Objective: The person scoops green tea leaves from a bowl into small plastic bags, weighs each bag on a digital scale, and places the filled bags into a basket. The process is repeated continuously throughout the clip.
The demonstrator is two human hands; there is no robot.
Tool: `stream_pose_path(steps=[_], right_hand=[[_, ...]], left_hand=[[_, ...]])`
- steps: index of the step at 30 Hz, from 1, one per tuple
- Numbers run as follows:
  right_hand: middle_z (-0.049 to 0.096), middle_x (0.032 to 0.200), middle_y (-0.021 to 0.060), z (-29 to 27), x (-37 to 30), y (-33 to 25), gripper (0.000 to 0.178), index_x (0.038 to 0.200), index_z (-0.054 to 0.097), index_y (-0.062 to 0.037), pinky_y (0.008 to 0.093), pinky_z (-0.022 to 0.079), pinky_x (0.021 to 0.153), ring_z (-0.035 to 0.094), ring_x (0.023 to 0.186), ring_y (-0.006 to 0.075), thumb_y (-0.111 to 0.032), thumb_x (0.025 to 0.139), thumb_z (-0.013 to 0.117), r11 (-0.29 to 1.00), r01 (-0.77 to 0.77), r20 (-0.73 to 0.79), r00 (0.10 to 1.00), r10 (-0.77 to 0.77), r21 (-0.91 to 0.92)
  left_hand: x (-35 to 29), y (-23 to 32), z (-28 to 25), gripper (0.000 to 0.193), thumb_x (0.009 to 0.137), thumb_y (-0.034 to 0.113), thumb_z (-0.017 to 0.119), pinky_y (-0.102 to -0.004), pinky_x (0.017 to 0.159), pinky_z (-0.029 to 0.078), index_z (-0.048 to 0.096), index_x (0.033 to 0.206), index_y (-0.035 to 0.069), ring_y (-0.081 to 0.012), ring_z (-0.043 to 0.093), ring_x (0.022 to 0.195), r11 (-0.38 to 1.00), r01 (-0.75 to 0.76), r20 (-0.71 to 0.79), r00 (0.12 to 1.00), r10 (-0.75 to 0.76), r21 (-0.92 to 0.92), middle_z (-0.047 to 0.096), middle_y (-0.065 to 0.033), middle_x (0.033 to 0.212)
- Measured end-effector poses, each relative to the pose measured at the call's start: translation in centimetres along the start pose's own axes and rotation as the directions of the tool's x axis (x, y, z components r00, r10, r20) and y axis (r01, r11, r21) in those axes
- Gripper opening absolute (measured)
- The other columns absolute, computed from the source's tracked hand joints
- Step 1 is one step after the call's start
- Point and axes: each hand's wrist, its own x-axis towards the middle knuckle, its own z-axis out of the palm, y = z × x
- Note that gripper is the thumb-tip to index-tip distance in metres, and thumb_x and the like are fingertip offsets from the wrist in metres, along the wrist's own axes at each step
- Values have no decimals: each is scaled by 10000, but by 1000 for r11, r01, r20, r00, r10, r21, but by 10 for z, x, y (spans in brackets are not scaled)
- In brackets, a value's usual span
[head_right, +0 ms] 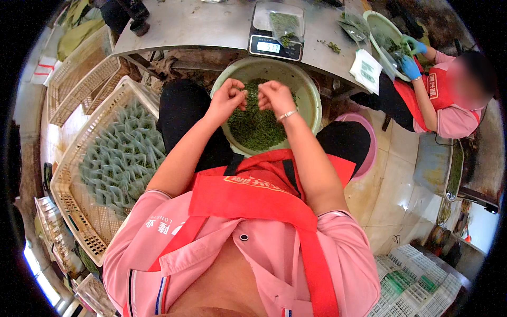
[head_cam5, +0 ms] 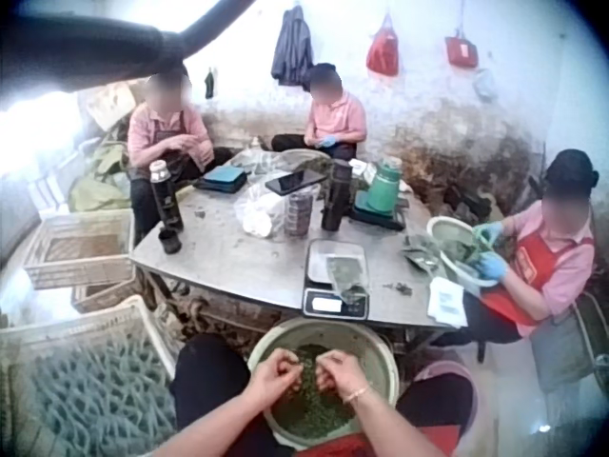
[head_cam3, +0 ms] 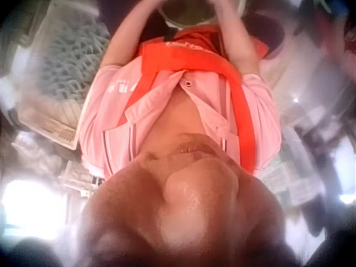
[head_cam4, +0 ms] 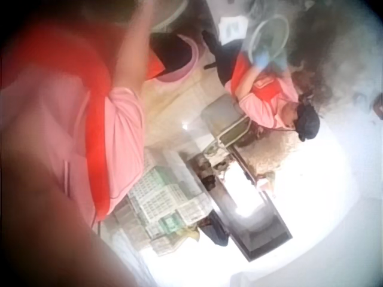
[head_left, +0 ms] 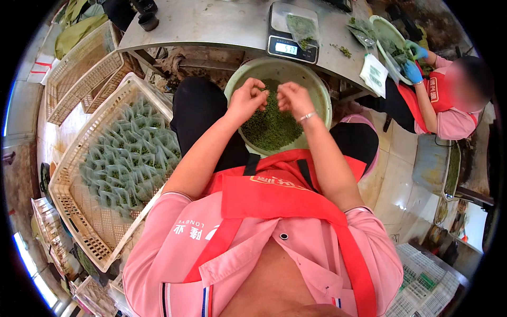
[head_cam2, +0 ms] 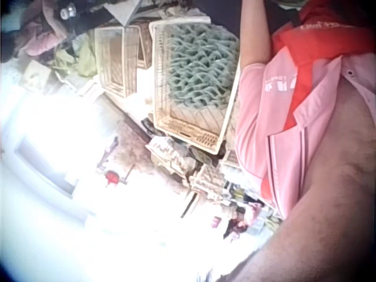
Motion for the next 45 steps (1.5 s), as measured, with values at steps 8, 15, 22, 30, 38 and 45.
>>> stream_pose_path(steps=[8,15,22,30,38,45], right_hand=[[611,780,73,20,-38,13,126,954,545,-27,271,530,526,614,607,148,-120,876,582,999,31,132,991,-32,8],[658,821,135,-3,18,-71,116,912,586,-6,326,539,652,639,718,215,-101,847,570,773,231,-132,973,-190,591],[640,702,102,-6,2,42,107,859,637,-7,305,518,517,626,558,162,-79,820,569,910,25,7,1000,-25,-414],[654,893,170,10,-25,164,242,937,675,-129,407,503,791,628,868,343,-114,729,553,-23,373,359,907,218,-928],[630,679,82,-10,-20,87,58,805,609,-61,285,484,474,603,543,177,-104,772,588,739,-18,107,987,122,-674],[635,781,80,-30,7,-41,112,930,579,-30,267,511,548,612,626,155,-100,845,602,974,225,16,974,-225,15]], left_hand=[[-4,14,6,301,927,273,518,-262,432,417,473,1080,17,-120,529,460,984,112,19,993,-115,140,568,-40,605],[-4,6,-7,361,917,325,522,-295,471,439,478,1114,26,-139,557,465,963,63,-37,998,-55,261,584,-44,590],[-6,13,-3,355,894,276,565,-287,494,451,479,1137,31,-131,580,503,964,29,-25,999,-23,266,608,-48,617],[-6,11,-3,345,893,262,564,-282,512,451,483,1142,38,-125,585,521,951,52,-28,999,-46,306,613,-43,640],[-9,14,-6,331,891,221,578,-272,515,453,492,1149,32,-107,575,539,943,62,-11,998,-62,327,606,-41,647],[-6,16,-1,328,890,212,592,-268,520,458,500,1149,33,-103,580,557,928,69,14,997,-79,367,609,-41,660]])
